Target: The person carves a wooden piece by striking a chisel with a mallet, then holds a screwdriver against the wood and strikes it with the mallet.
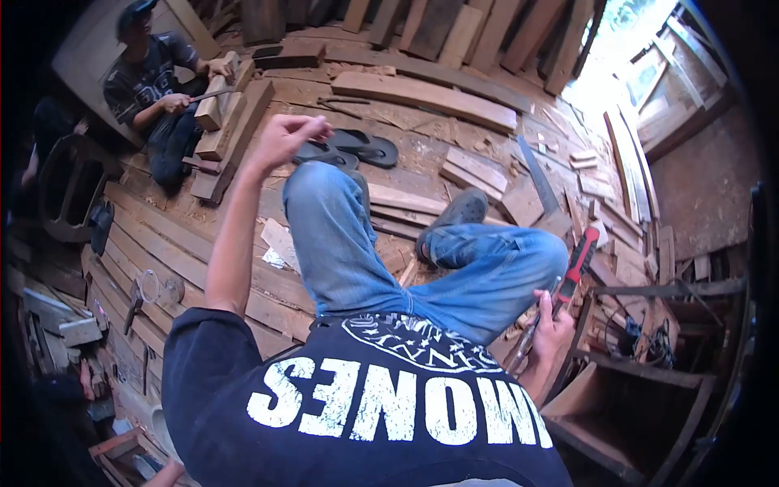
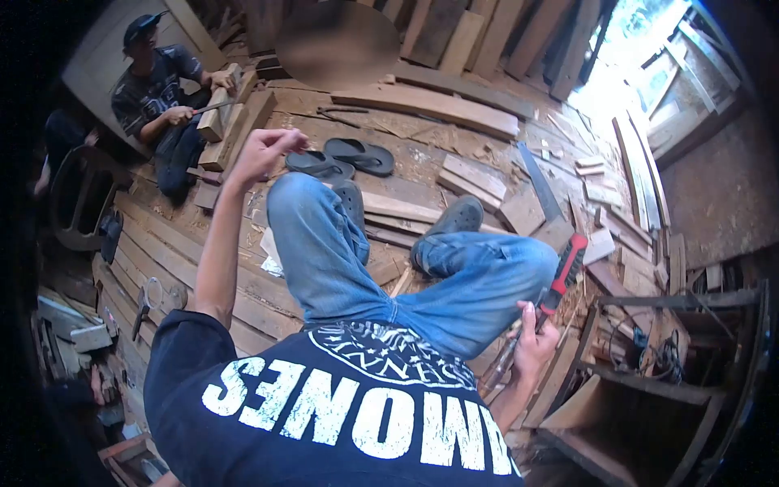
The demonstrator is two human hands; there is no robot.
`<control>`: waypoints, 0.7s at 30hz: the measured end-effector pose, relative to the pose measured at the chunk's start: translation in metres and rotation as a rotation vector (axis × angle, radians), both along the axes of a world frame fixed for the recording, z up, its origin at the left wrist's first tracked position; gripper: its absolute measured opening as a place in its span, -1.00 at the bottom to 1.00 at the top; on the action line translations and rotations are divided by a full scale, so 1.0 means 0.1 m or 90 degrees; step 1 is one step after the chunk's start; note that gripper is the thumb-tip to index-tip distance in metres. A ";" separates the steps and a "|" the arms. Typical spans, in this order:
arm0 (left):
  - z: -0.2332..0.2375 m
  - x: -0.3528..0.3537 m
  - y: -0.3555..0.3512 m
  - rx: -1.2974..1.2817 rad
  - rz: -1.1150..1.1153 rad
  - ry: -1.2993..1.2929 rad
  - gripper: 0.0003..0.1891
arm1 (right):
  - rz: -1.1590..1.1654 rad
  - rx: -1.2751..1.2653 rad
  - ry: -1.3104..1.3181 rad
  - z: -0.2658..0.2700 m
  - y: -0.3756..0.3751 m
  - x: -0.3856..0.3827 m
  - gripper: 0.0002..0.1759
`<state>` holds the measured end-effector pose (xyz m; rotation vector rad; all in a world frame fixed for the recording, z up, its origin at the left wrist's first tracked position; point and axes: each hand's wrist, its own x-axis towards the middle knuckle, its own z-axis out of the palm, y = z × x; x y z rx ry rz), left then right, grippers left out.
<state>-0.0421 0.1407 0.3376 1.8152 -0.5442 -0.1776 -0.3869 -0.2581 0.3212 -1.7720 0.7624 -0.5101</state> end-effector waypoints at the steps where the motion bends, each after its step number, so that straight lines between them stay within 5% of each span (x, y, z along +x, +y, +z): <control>1: 0.14 -0.11 -0.11 0.031 -0.010 -0.037 -0.72 | 0.002 -0.009 -0.003 0.00 0.00 0.01 -0.72; 6: 0.68 -0.48 -0.88 0.054 -0.155 -0.080 -0.74 | 0.064 -0.059 -0.108 0.41 0.09 0.49 -0.72; 11: 0.94 -0.80 -1.73 -0.035 -0.356 -0.146 -0.49 | 0.247 -0.206 -0.211 1.12 0.28 1.28 -0.76; 14: 0.94 -0.85 -1.97 -0.027 -0.315 -0.230 -0.43 | 0.295 -0.280 -0.296 1.34 0.40 1.85 -0.73; 16: 0.96 -0.75 -2.08 0.044 -0.358 -0.112 -0.35 | 0.336 -0.165 -0.308 1.43 0.54 2.18 -0.69; 17: 0.81 -0.66 -2.17 -0.127 -0.415 -0.025 -0.28 | 0.314 -0.149 -0.336 1.37 0.54 2.41 -0.68; 18: 0.67 -0.53 -2.25 -0.118 -0.408 -0.030 -0.28 | 0.296 -0.089 -0.321 1.34 0.55 2.56 -0.68; 21: 0.71 -0.38 -2.28 -0.229 -0.240 0.142 -0.30 | 0.249 -0.019 -0.305 1.05 0.45 3.04 -0.64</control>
